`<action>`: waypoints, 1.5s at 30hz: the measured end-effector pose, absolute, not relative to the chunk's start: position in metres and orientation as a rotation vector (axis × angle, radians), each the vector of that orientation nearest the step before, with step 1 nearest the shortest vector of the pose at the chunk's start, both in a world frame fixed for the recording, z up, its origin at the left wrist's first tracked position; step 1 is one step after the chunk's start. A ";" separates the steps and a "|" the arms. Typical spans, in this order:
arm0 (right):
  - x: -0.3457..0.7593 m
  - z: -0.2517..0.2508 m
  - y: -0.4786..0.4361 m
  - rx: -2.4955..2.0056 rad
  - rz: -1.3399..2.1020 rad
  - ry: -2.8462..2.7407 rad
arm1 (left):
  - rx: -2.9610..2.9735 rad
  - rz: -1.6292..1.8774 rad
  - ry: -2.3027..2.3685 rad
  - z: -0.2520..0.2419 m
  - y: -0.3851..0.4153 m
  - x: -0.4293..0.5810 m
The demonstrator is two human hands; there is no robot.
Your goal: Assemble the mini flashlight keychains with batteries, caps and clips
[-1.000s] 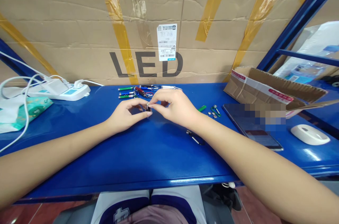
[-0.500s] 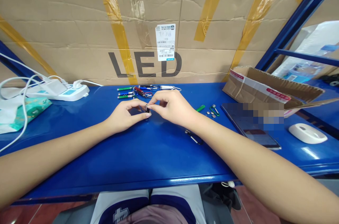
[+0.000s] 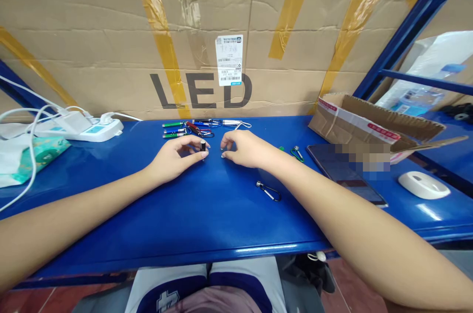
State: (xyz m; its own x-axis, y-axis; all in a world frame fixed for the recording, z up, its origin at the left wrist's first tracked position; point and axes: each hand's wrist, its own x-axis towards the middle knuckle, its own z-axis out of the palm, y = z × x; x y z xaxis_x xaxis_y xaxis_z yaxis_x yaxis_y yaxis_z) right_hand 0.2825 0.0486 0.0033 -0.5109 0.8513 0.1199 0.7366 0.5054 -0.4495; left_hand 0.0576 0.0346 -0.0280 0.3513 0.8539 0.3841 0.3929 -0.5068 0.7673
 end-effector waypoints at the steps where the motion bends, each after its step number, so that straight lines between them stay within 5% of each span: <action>1: 0.282 0.002 0.049 -1.315 0.485 -2.448 | 2.056 1.067 1.080 -0.028 0.035 0.057; 38: 0.278 -0.005 0.051 -1.278 0.501 -2.446 | 2.048 1.069 1.070 -0.029 0.033 0.058; 45: 0.273 0.010 0.043 -1.122 1.198 -1.884 | 2.114 1.088 1.057 -0.030 0.033 0.057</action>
